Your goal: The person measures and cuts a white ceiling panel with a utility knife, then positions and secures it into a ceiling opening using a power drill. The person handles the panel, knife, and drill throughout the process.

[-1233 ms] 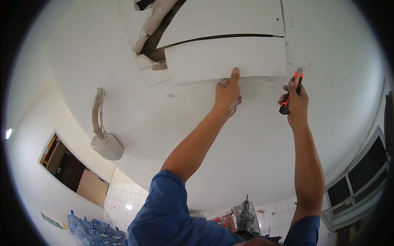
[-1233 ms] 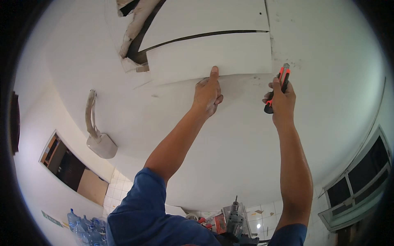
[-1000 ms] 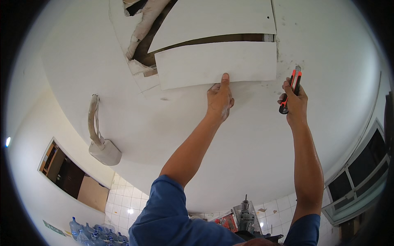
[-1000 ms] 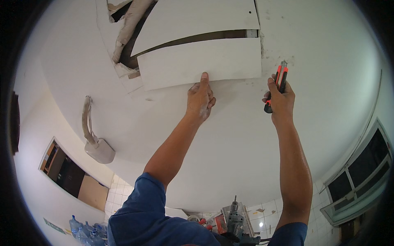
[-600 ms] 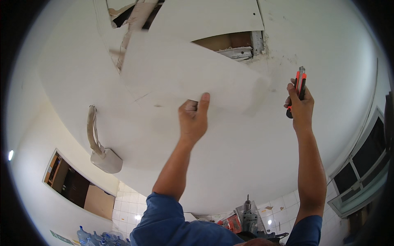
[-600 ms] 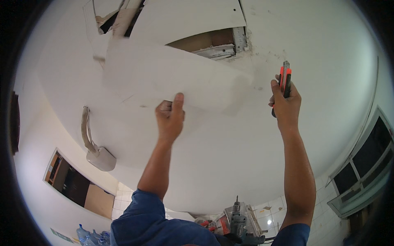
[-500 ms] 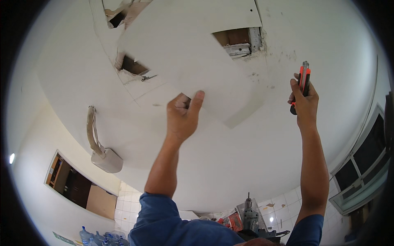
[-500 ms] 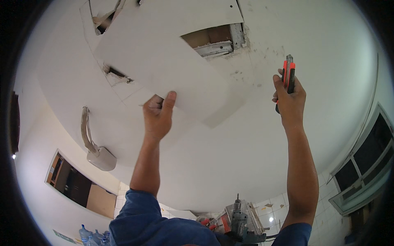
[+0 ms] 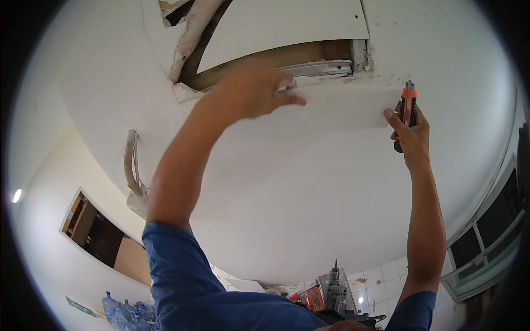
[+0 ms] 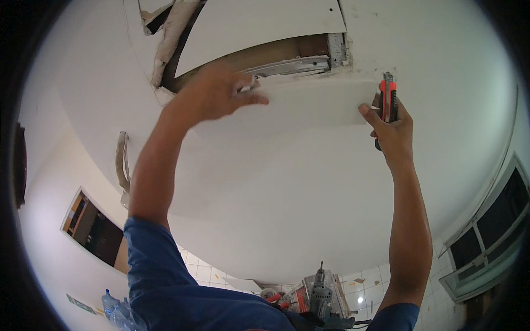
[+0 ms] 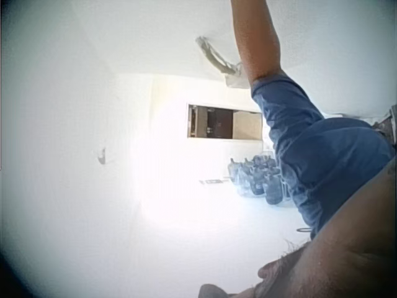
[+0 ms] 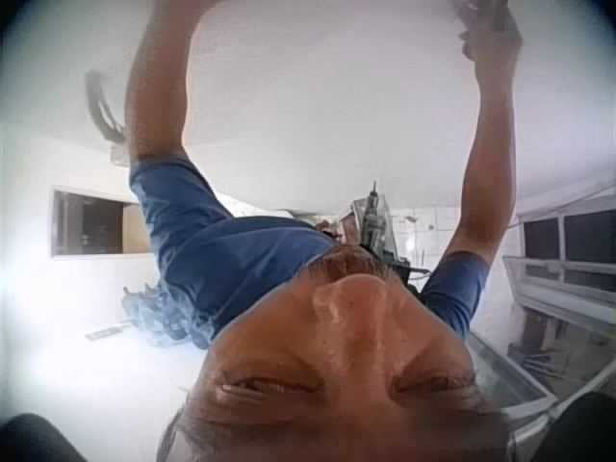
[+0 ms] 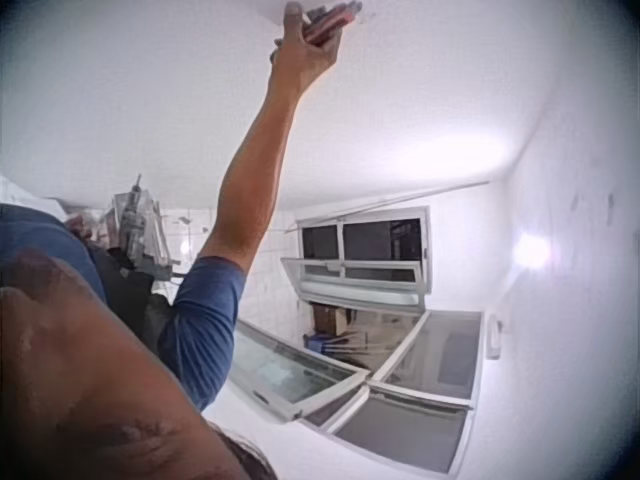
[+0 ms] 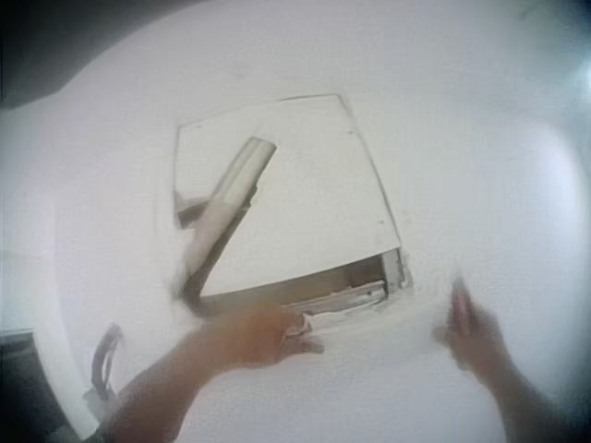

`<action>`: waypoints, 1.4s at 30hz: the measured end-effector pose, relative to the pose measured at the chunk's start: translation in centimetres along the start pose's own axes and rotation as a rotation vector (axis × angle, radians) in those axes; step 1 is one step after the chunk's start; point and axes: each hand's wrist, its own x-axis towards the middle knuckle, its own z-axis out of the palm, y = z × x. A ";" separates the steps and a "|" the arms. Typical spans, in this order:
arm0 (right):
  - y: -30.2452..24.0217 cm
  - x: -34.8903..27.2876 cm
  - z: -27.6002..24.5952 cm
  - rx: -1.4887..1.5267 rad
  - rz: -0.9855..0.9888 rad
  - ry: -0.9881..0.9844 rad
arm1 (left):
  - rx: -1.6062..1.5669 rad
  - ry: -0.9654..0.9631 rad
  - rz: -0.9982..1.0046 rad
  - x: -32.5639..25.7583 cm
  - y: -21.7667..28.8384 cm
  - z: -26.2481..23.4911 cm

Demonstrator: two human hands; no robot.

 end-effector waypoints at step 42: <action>-1.3 3.7 5.9 0.257 0.071 0.195 | 0.316 0.340 -0.130 2.7 -0.5 11.1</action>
